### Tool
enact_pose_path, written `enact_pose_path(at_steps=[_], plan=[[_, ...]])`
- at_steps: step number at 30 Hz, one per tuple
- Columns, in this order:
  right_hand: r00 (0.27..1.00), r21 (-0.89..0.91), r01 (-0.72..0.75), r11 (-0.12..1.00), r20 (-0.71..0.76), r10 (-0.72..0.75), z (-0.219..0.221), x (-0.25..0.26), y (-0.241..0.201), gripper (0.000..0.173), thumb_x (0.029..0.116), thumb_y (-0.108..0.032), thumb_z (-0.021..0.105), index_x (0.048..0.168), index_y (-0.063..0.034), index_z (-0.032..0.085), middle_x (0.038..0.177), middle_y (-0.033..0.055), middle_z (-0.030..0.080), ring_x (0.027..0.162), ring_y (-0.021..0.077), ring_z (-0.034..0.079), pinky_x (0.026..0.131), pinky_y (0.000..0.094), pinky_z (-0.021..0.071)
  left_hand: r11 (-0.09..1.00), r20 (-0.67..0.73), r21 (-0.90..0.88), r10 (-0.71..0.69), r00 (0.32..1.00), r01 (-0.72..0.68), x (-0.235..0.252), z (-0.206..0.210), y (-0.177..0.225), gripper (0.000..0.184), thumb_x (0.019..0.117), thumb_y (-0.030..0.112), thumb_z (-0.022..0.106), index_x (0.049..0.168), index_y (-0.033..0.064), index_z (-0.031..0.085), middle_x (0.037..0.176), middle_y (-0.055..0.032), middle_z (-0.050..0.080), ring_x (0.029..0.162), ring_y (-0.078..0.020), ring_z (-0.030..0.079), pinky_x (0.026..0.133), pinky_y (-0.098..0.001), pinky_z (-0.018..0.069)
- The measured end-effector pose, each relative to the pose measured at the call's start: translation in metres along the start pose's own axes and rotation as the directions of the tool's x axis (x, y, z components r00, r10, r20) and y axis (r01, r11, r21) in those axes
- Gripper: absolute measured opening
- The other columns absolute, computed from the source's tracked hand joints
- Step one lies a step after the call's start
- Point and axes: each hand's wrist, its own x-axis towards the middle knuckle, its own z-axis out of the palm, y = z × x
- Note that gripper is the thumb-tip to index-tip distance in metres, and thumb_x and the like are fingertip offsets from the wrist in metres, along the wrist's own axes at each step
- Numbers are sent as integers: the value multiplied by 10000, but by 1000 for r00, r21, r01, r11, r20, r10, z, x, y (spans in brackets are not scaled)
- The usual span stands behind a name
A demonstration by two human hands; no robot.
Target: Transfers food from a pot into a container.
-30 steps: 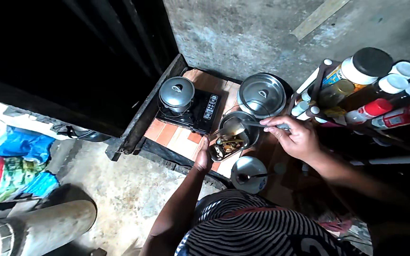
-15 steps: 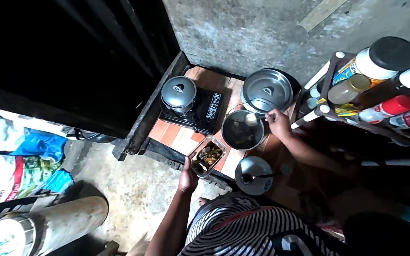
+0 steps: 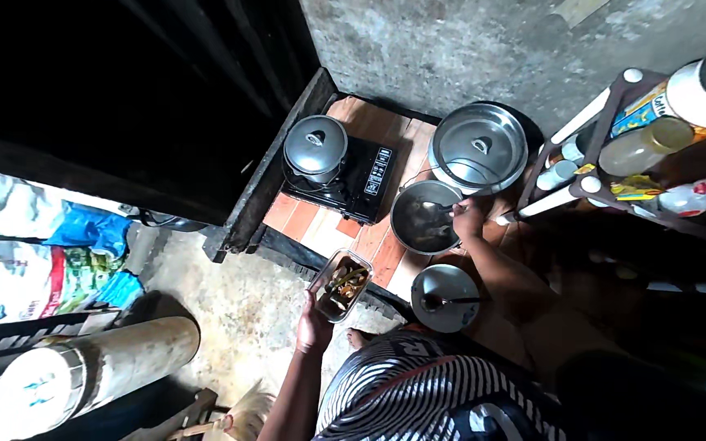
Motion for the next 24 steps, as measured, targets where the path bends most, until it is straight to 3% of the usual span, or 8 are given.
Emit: enact_pose_path(at_steps=[5,9,12,18,22,24], plan=[[992,265,-116,957,-19,125,-18,8,13,286,1046,-138,570,1277,30,587,1098,193,723,909,276,743,878,456,601,999,53,35,-11,999,9,7,7,0,581,1107,430,70,1513,121,347,1170,-139,696,985,-237,708,860,-424,589],[995,418,-89,904,-10,103,-51,-2,1,283,1061,-112,547,1295,48,556,1125,189,712,887,219,746,850,384,616,997,65,60,-47,997,43,17,22,2,576,1117,429,93,1504,116,382,1201,-141,672,1028,-245,683,884,-443,573],[1000,482,-1,876,-5,4,-81,-18,-25,245,1053,-84,562,1255,53,549,1113,164,712,859,176,742,824,339,620,995,111,82,-67,992,58,30,34,0,539,1123,407,136,1531,135,361,1251,-154,657,1084,-269,671,908,-468,566],[955,474,248,845,26,-295,-141,-76,-86,127,1044,-62,569,1147,11,556,1068,93,739,824,123,747,821,296,623,986,206,133,-129,970,103,47,78,1,532,1125,409,134,1548,146,323,1163,-154,675,1003,-249,682,872,-435,568],[849,394,481,783,14,-529,-160,-116,-106,116,1017,-52,600,1117,2,580,1061,72,751,839,107,748,824,293,630,984,300,130,-155,941,120,52,104,2,563,1120,427,93,1552,147,320,1194,-160,667,1042,-257,675,906,-448,559],[742,322,634,703,4,-670,-163,-135,-108,116,999,-49,615,1098,11,604,1103,74,743,889,102,745,844,293,630,984,333,132,-155,930,117,52,111,5,576,1116,435,78,1546,152,337,1242,-173,653,1078,-275,667,922,-469,553]])
